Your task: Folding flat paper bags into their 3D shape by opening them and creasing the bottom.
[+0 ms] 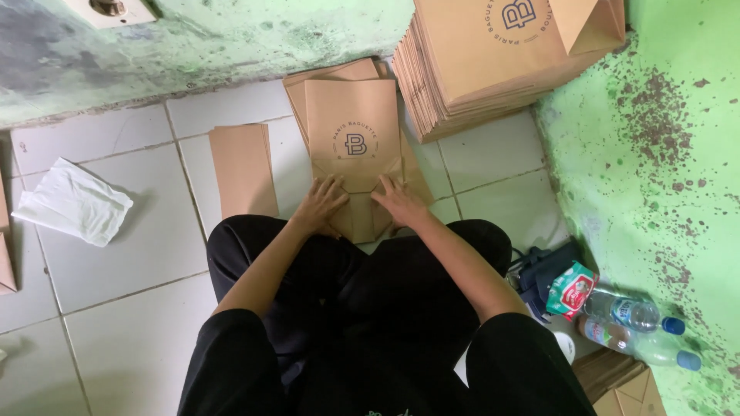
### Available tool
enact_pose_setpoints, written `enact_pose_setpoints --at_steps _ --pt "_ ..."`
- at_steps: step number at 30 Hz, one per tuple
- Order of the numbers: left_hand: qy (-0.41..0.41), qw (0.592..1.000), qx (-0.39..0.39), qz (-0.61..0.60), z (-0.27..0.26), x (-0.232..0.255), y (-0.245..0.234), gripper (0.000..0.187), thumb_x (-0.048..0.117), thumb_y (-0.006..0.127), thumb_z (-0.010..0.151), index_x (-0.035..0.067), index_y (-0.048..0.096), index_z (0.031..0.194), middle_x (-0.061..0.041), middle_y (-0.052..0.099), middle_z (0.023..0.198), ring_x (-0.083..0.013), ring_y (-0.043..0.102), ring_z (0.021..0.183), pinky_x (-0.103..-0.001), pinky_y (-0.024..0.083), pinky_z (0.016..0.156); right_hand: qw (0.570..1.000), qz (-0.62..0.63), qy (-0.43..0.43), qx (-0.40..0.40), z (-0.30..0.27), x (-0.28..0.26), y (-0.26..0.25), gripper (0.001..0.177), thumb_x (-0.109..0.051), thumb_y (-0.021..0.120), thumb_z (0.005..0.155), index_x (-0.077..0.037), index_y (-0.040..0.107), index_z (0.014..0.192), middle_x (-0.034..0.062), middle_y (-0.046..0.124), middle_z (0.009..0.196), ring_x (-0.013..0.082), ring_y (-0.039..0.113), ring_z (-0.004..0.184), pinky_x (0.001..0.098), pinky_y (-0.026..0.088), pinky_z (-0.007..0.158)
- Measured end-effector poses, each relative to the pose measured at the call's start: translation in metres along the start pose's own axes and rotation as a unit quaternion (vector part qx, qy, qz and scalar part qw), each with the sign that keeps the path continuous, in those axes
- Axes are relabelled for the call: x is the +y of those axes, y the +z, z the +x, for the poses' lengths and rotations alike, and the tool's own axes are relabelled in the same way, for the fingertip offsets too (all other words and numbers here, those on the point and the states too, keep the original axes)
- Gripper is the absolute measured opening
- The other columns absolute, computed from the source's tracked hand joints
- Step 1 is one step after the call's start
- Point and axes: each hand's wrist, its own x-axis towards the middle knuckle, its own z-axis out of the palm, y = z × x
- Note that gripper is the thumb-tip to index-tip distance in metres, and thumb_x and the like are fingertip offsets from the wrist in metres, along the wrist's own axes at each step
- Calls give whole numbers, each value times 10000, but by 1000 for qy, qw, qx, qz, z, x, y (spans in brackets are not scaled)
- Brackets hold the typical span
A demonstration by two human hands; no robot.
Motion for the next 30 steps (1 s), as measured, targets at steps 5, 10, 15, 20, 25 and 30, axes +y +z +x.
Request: enact_pose_setpoints --at_steps 5,10,15,20,25,30 --pt "7 999 -33 -30 -7 -5 -6 978 769 777 536 193 515 1282 -142 274 1684 -356 276 1543 -581 277 1221 996 71 37 -36 7 7 15 883 -4 855 705 -138 427 1465 182 91 1624 546 357 1404 626 490 1084" --pt "-3 995 -83 -52 -7 -6 -5 981 805 679 594 187 482 1330 -132 194 1720 -343 185 1580 -567 195 1260 997 59 24 -33 -14 -6 -16 958 -212 930 665 -147 426 1477 150 91 1627 546 311 1428 677 423 1126" --pt "0 998 -60 -8 -7 -6 1 1024 810 728 560 210 465 1348 -106 201 1723 -325 222 1570 -545 240 1244 998 9 -9 -63 -27 -22 -39 1041 -40 885 710 -223 330 1571 218 93 1635 529 319 1453 632 420 1138" --pt "-3 997 -65 -43 -1 -14 20 1022 710 815 567 204 438 1371 -96 181 1728 -321 214 1571 -548 240 1247 999 -50 -1 -12 -9 -14 -6 823 84 754 818 -132 353 1504 255 115 1605 546 384 1408 597 507 1074" --pt "-10 995 -79 -66 -6 -20 -7 903 562 860 643 210 457 1371 -60 143 1739 -295 184 1582 -550 232 1264 998 18 -17 -57 -26 -20 -47 802 -240 844 797 -57 405 1442 237 33 1631 566 196 1481 641 393 1157" --pt "-27 988 -65 -141 -8 -25 -13 544 323 619 728 210 529 1253 0 219 1729 -248 245 1568 -562 252 1255 988 148 -1 -48 -44 -24 -92 601 -269 795 809 -29 579 1315 144 98 1702 447 195 1541 497 309 1254"
